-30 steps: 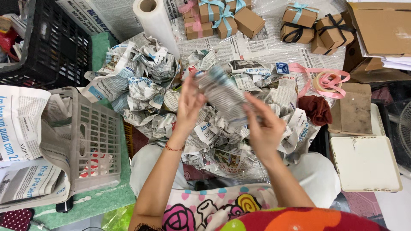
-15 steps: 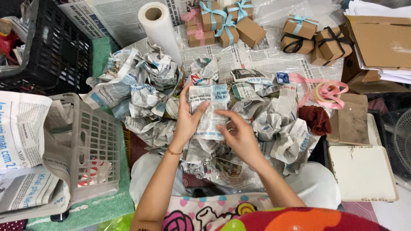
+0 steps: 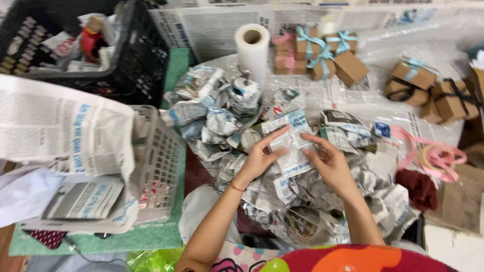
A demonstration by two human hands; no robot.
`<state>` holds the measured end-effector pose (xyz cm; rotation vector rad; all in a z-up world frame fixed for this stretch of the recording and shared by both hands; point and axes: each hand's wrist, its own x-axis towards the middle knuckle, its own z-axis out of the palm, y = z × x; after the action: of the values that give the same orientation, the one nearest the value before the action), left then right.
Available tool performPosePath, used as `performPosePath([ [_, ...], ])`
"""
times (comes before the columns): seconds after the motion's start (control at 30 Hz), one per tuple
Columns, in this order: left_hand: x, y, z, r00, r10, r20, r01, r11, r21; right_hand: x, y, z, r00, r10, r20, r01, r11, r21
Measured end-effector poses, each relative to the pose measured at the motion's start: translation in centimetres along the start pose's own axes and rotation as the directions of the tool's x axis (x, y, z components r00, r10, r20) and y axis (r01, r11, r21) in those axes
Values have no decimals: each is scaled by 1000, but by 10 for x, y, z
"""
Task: The person unwraps multiple newspaper-wrapped items on a table, revealing small ceramic pieces such as cups and saucers. They place the unwrapped items aside and continue unwrapping additional bundles.
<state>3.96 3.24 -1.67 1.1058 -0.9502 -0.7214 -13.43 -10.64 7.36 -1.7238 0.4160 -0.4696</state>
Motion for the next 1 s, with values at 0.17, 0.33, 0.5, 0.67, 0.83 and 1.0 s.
performPosePath([
  [0.17,-5,42,-8,998,-46,-44,41,993,-111,13,-18,22,992,116,-53,-124,976,-181],
  [0.33,-8,57,-12,979,-181,-98,185,982,34,5,-28,25,986,167,-28,-169,966,-197],
  [0.5,-6,52,3,1000,6,30,-2,994,-106,-20,-26,-8,997,66,36,-64,997,-45],
  [0.67,-6,39,38,985,83,151,-71,994,-80,-53,-1,-35,991,58,-122,-63,997,-37],
  [0.83,-1,31,67,982,-161,95,168,984,-68,-79,23,-44,965,91,-245,-78,995,59],
  [1.0,3,33,83,974,-143,174,170,974,-150,-92,31,-55,949,70,-309,-22,988,155],
])
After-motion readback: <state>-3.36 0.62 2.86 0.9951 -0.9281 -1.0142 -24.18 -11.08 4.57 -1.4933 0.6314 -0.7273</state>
